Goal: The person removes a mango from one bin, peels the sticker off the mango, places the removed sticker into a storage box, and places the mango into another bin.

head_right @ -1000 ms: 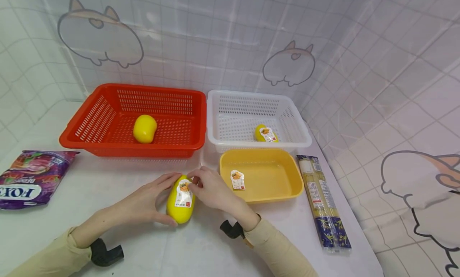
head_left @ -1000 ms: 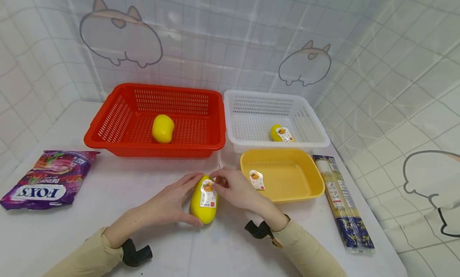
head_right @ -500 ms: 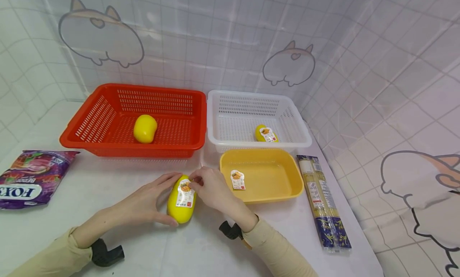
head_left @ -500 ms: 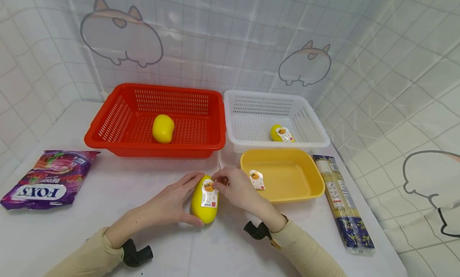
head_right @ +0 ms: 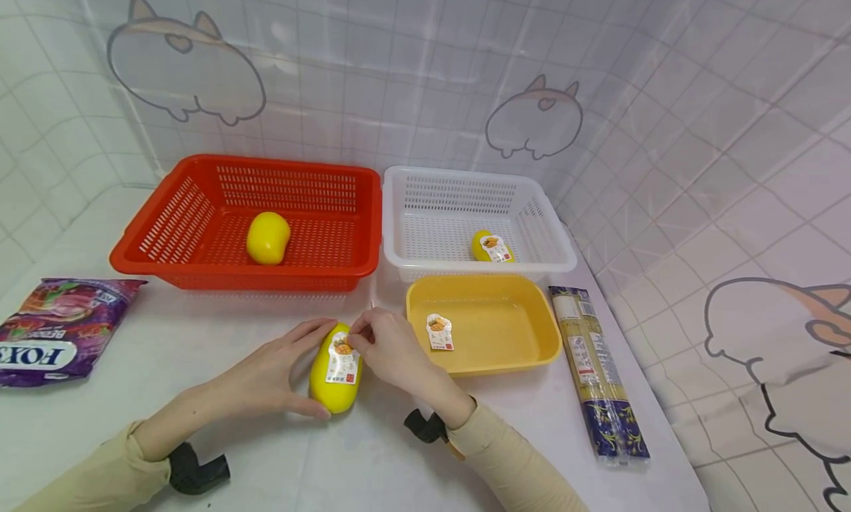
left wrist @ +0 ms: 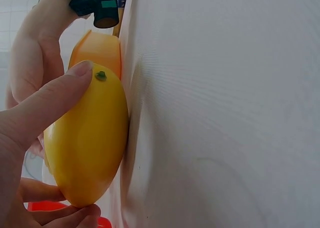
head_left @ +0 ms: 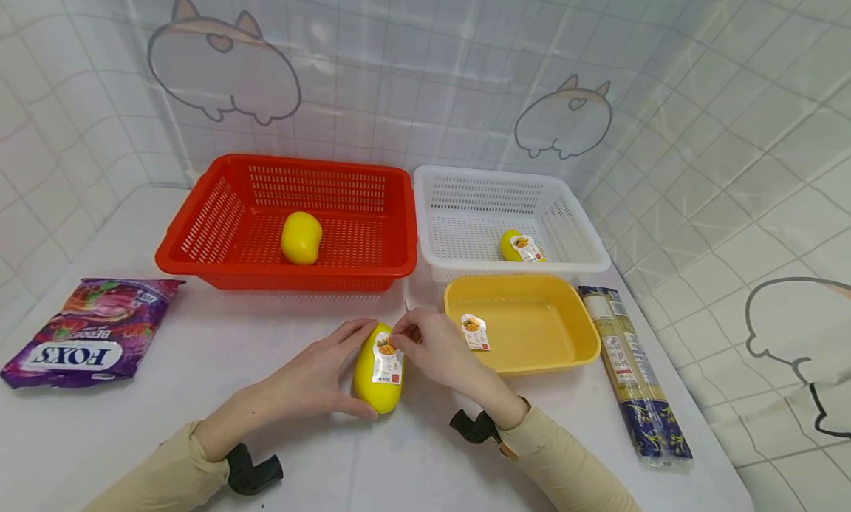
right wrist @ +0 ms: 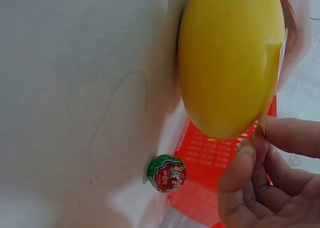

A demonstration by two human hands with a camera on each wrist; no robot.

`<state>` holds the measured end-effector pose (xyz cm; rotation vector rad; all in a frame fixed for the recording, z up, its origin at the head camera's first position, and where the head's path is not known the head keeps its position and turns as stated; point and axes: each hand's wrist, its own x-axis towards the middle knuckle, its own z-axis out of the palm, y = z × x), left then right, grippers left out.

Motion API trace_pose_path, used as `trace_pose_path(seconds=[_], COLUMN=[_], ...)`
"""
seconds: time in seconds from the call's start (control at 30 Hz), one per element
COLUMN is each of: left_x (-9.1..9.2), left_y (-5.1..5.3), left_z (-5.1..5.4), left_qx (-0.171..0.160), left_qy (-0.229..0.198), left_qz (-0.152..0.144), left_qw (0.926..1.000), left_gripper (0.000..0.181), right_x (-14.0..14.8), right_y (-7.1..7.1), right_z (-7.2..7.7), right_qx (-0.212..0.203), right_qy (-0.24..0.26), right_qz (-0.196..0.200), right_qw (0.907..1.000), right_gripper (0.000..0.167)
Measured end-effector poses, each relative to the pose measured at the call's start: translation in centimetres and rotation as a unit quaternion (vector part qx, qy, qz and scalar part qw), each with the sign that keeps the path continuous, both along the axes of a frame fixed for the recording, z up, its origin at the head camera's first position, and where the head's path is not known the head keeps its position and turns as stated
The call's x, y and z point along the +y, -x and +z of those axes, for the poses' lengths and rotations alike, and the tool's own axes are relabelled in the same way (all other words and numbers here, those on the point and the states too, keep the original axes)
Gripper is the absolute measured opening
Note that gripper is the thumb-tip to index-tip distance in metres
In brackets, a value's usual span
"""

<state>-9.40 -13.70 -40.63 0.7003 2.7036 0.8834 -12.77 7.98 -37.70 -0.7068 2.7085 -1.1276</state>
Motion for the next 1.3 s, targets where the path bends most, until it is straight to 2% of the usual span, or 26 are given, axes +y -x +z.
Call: trace_pose_path(seconds=[0.43, 1.07, 1.3], left_x=[-0.14, -0.26, -0.41], left_y=[0.08, 0.2, 0.37], left_z=[-0.13, -0.15, -0.19], left_qx=[0.002, 0.008, -0.008], left_qy=[0.003, -0.001, 0.004], left_qz=[0.0, -0.004, 0.006], left_qw=[1.0, 1.0, 0.9999], left_gripper=[0.123, 0.123, 0.125], right_x=[-0.06, -0.27, -0.16], right_y=[-0.31, -0.59, -0.7], right_z=[-0.5, -0.24, -0.03], right_qx=[0.014, 0.02, 0.033], right_qy=[0.001, -0.002, 0.015], right_qz=[0.004, 0.0, 0.006], right_qw=[0.9999, 0.9998, 0.9993], right_gripper=[0.006, 0.005, 0.005])
